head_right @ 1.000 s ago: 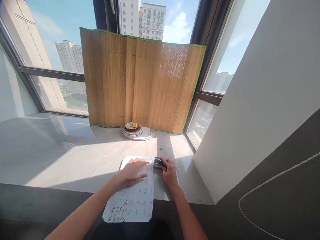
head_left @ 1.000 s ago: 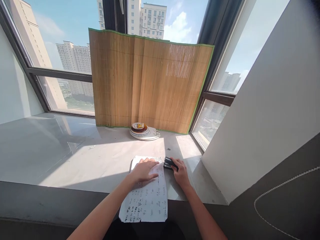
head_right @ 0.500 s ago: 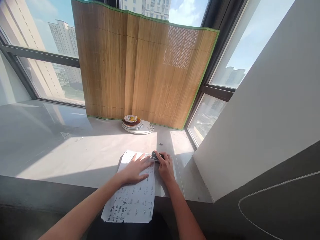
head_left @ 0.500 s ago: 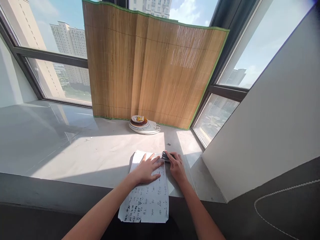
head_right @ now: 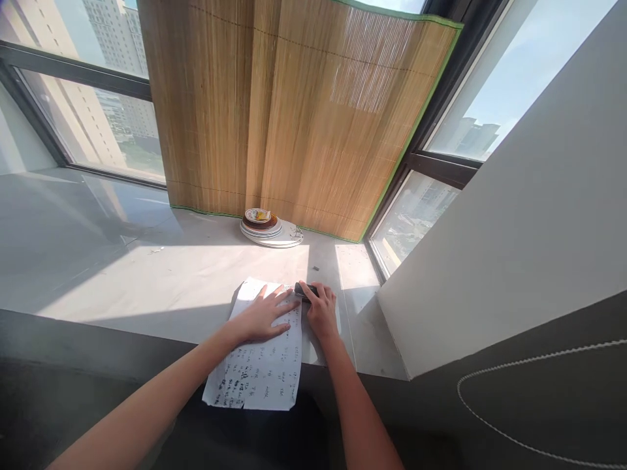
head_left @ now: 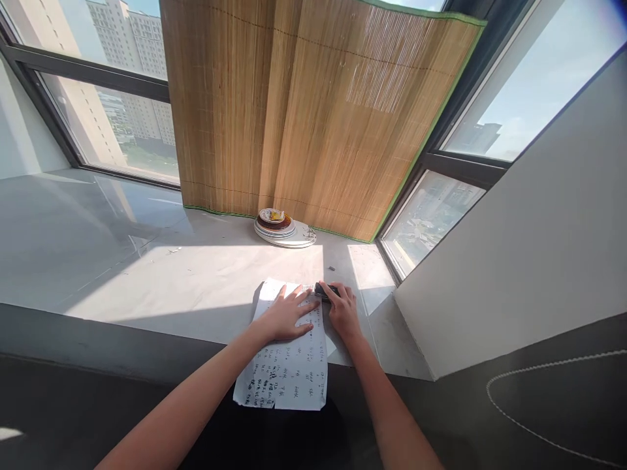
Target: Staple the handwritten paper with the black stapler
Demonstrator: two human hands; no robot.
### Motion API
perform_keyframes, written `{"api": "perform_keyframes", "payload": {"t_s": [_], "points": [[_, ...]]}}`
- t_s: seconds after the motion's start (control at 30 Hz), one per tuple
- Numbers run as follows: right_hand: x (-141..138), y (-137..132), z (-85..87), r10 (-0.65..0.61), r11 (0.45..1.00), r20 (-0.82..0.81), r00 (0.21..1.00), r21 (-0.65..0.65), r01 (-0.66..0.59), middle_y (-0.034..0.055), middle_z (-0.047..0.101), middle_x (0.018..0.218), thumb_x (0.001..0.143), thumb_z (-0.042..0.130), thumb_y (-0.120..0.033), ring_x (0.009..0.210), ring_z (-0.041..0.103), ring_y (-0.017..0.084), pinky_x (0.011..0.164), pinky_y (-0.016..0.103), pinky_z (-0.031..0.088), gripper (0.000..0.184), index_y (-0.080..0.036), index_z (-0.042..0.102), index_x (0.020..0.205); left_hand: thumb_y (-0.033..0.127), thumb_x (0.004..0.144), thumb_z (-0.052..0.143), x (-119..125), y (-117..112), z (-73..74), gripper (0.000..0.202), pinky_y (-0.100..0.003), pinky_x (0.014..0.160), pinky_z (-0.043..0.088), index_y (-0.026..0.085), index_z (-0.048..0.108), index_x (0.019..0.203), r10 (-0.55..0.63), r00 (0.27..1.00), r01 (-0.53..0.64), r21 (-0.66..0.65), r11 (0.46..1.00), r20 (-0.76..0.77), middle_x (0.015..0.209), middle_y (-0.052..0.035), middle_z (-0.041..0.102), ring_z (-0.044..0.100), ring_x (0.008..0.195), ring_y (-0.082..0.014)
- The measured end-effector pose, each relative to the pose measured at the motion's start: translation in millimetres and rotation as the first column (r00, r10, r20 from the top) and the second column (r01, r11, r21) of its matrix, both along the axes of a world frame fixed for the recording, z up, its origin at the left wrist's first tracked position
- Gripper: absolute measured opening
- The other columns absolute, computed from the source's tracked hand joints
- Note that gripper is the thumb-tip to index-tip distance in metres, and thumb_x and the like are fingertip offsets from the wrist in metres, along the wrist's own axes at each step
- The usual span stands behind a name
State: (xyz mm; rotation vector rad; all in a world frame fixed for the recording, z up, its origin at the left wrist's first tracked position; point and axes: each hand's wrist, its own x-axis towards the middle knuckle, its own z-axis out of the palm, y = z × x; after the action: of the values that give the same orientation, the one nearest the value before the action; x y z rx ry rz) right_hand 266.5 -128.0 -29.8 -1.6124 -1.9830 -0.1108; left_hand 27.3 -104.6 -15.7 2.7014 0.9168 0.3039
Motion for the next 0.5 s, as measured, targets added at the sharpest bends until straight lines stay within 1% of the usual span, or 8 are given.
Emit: {"api": "perform_keyframes", "payload": {"t_s": [0.17, 0.37, 0.5], "points": [[1.7, 0.9, -0.3, 0.005, 1.0, 0.007, 1.0, -0.006, -0.005, 0.0098, 0.064, 0.135, 0.095, 0.043, -0.004, 0.123, 0.052, 0.03, 0.108, 0.047, 0.04, 0.068, -0.034, 0.062, 0.152, 0.06, 0.102, 0.055, 1.7, -0.1, 1.6, 0.069, -0.075, 0.128, 0.009, 0.04, 0.039, 0.166, -0.001, 1.0, 0.0, -0.019, 1.0, -0.004, 0.18, -0.0076, 0.022, 0.021, 0.164, -0.0424], [1.6, 0.7, 2.9, 0.012, 1.0, 0.006, 1.0, -0.004, -0.012, 0.0098, 0.064, 0.134, 0.101, 0.039, -0.008, 0.123, 0.052, 0.029, 0.111, 0.046, 0.037, 0.061, -0.033, 0.065, 0.149, 0.06, 0.103, 0.053, 2.3, 0.3, 3.8, 0.069, -0.076, 0.127, 0.005, 0.04, 0.038, 0.167, -0.008, 1.0, 0.007, -0.03, 1.0, -0.008, 0.181, -0.0062, 0.02, 0.021, 0.164, -0.0418], [0.1, 0.5, 3.3, -0.004, 1.0, 0.009, 1.0, -0.016, 0.004, 0.009, 0.063, 0.136, 0.1, 0.039, -0.007, 0.126, 0.049, 0.029, 0.113, 0.047, 0.034, 0.062, -0.034, 0.066, 0.148, 0.059, 0.103, 0.054, 2.4, 1.6, 4.6, 0.069, -0.076, 0.127, 0.004, 0.04, 0.037, 0.167, -0.021, 1.0, 0.02, -0.046, 0.999, -0.009, 0.181, -0.0068, 0.018, 0.018, 0.165, -0.0417]]}}
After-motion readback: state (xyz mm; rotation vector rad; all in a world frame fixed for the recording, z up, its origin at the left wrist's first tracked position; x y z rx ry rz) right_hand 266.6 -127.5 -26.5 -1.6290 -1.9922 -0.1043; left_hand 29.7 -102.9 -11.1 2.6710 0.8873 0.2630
